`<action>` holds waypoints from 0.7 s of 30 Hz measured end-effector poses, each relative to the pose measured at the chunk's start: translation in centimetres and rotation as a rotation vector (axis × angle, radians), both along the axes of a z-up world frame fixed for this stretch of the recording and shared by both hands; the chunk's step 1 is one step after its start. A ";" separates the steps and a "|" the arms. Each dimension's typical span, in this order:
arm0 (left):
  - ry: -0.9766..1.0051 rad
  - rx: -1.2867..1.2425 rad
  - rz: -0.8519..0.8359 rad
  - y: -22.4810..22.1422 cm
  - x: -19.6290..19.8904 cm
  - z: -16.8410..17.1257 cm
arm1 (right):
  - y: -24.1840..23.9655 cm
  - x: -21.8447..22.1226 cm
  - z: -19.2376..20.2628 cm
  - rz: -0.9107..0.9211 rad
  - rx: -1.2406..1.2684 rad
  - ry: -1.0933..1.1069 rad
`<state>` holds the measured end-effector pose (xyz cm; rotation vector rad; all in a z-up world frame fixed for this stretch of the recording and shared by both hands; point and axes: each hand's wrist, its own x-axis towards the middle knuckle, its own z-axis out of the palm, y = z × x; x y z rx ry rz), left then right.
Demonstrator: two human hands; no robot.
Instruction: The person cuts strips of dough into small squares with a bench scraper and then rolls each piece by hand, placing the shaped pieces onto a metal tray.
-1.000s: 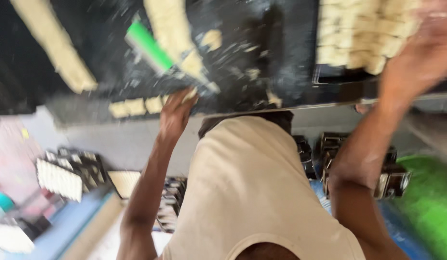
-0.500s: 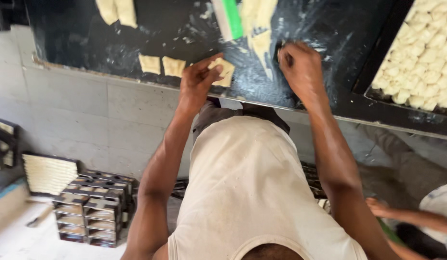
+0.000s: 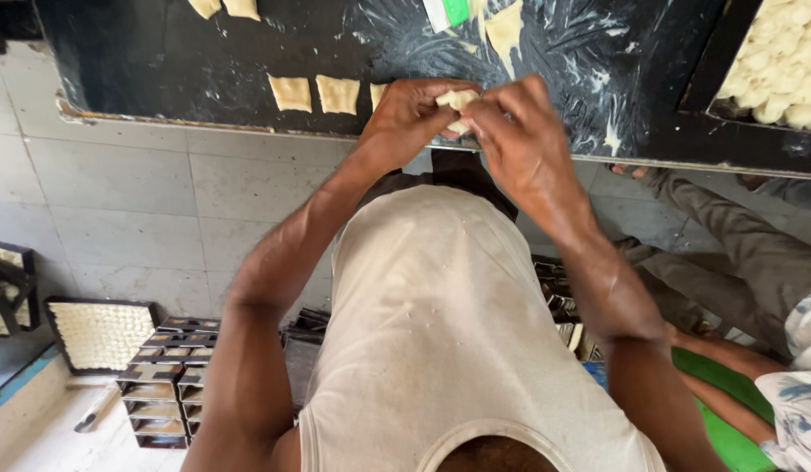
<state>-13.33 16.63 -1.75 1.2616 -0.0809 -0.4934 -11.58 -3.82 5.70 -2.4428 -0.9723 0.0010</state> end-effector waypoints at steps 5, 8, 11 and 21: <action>0.227 -0.111 -0.040 0.0 -0.1 -1.4 | -0.2 -1.6 -1.0 -0.050 0.127 -0.054; -0.125 -0.294 0.065 -1.6 -1.0 -1.2 | -1.7 -0.9 -1.8 -0.256 0.550 0.362; -0.123 -0.166 0.007 -2.8 0.1 0.3 | -4.2 0.7 -2.1 -0.361 0.840 0.907; 0.233 0.073 -0.043 -11.4 5.7 2.5 | -11.4 1.8 0.1 -0.123 -0.021 -0.175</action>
